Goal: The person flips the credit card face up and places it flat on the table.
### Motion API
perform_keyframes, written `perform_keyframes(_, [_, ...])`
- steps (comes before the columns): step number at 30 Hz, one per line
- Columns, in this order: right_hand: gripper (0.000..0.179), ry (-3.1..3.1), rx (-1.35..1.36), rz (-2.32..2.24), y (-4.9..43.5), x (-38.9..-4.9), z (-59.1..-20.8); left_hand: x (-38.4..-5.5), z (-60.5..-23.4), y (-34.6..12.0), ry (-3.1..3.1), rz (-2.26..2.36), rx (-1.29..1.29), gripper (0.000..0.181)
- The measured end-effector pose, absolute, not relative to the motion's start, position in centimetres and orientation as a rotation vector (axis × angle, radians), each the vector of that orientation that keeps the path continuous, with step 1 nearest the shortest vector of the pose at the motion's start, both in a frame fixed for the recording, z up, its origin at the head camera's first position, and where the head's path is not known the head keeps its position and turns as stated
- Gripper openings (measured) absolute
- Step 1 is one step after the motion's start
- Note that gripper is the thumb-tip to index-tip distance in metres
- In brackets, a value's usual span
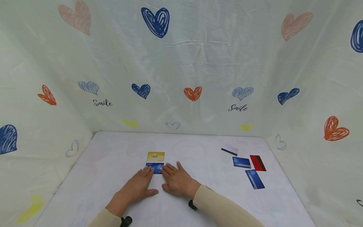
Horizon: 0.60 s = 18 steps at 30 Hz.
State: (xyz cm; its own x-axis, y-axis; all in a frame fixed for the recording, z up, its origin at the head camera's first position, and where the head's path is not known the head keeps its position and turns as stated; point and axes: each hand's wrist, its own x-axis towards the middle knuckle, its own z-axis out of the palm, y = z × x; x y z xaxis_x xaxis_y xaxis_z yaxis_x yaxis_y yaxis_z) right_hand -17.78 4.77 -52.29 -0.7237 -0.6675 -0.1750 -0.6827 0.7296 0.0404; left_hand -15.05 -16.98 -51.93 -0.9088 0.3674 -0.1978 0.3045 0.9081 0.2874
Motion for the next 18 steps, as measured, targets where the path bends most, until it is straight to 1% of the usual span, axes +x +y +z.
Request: perform_keyframes(18, [0.068,2.782,-1.105,0.18,4.65,-17.74,-52.17,-14.98,-52.03,-17.12,2.813,0.358,0.498,0.099])
